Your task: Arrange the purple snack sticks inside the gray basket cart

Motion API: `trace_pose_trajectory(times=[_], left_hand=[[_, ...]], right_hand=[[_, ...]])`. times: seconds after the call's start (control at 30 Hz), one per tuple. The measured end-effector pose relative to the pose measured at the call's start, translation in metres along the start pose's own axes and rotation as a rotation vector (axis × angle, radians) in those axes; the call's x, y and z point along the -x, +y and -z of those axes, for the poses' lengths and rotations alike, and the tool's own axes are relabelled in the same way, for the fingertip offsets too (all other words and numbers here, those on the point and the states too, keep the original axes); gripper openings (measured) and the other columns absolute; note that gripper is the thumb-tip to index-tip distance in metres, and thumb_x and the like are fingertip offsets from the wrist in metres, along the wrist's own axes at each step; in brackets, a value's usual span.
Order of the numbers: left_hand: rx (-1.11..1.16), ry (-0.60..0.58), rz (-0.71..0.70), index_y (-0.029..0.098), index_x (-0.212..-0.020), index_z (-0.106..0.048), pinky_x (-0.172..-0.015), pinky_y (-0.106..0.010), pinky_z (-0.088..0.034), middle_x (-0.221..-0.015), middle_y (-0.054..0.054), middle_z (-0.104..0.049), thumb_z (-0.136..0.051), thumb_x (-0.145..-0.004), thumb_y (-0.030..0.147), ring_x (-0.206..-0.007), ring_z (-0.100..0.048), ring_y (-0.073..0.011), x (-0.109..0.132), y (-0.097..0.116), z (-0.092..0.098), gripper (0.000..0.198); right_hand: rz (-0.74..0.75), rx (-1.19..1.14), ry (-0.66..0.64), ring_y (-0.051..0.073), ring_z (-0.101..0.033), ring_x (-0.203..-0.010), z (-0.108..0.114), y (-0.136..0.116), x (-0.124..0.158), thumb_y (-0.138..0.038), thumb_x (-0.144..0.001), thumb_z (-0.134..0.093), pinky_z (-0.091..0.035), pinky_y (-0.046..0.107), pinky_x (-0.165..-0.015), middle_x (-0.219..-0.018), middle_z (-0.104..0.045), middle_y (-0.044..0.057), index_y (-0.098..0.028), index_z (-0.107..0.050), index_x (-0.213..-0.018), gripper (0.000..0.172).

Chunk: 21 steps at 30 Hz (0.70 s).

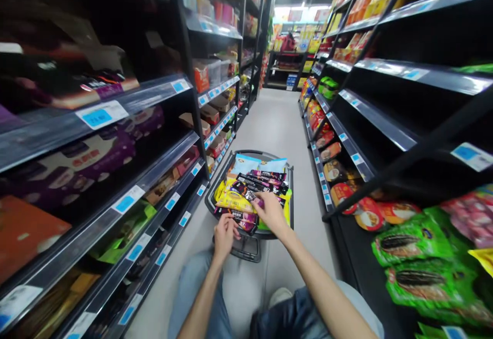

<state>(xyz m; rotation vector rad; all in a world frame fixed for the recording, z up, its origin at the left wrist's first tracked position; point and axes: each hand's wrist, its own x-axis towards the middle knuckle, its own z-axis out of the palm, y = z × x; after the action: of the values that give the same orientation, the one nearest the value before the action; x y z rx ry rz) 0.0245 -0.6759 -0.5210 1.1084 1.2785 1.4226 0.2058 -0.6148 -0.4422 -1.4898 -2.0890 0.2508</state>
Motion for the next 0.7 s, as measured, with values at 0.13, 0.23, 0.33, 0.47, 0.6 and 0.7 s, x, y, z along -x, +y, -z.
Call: trace_pose_trajectory(times=[0.13,0.23,0.33,0.47,0.6,0.7], left_hand=[[-0.031,-0.045,0.011,0.018,-0.098,-0.059,-0.043,-0.022,-0.052,-0.070,0.002,-0.059,-0.051,-0.090,0.037,-0.048,-0.058,-0.0116,-0.001,0.000,-0.002,0.022],[-0.049,-0.058,0.008,0.019,-0.097,-0.059,-0.043,-0.021,-0.051,-0.070,0.002,-0.061,-0.053,-0.090,0.037,-0.048,-0.059,-0.0120,0.001,-0.003,-0.002,0.020],[-0.081,-0.073,0.006,0.019,-0.097,-0.059,-0.043,-0.022,-0.052,-0.071,0.001,-0.063,-0.052,-0.092,0.038,-0.049,-0.059,-0.0125,0.001,-0.006,-0.001,0.021],[-0.110,-0.067,0.002,0.019,-0.097,-0.059,-0.044,-0.022,-0.052,-0.071,0.000,-0.062,-0.051,-0.092,0.038,-0.048,-0.059,-0.0121,0.001,-0.006,-0.001,0.022],[-0.078,-0.037,0.004,0.019,-0.096,-0.058,-0.043,-0.021,-0.050,-0.069,0.002,-0.060,-0.050,-0.091,0.036,-0.047,-0.058,-0.0119,0.004,-0.001,-0.002,0.020],[-0.023,0.055,-0.036,0.020,-0.092,-0.054,-0.041,-0.020,-0.045,-0.065,0.004,-0.057,-0.048,-0.091,0.032,-0.044,-0.053,-0.0107,0.007,-0.001,0.000,0.014]], right_hand=[[-0.017,0.161,-0.140,0.031,-0.055,-0.114,0.000,-0.008,-0.005,-0.032,-0.096,-0.057,-0.045,0.041,-0.099,-0.122,-0.069,0.015,-0.010,-0.059,-0.131,0.042],[-0.028,0.269,-0.208,0.032,-0.053,-0.117,-0.010,-0.012,-0.015,-0.026,-0.096,-0.055,-0.043,0.040,-0.100,-0.125,-0.066,0.016,-0.010,-0.058,-0.131,0.038],[-0.071,0.357,-0.218,0.031,-0.053,-0.115,-0.018,-0.017,-0.024,-0.016,-0.092,-0.054,-0.043,0.039,-0.097,-0.121,-0.065,0.016,-0.012,-0.059,-0.126,0.035],[-0.135,0.411,-0.197,0.029,-0.059,-0.104,-0.016,-0.025,-0.033,-0.005,-0.083,-0.050,-0.044,0.035,-0.082,-0.118,-0.060,0.016,-0.012,-0.059,-0.116,0.035],[-0.161,0.312,-0.117,0.025,-0.064,-0.086,-0.001,-0.032,-0.030,-0.014,-0.084,-0.052,-0.042,0.033,-0.068,-0.118,-0.060,0.014,-0.014,-0.056,-0.112,0.028],[0.034,0.174,-0.228,0.026,-0.066,-0.094,0.006,-0.037,-0.019,-0.022,-0.082,-0.063,-0.043,0.031,-0.073,-0.110,-0.067,0.009,-0.019,-0.058,-0.112,0.031]])
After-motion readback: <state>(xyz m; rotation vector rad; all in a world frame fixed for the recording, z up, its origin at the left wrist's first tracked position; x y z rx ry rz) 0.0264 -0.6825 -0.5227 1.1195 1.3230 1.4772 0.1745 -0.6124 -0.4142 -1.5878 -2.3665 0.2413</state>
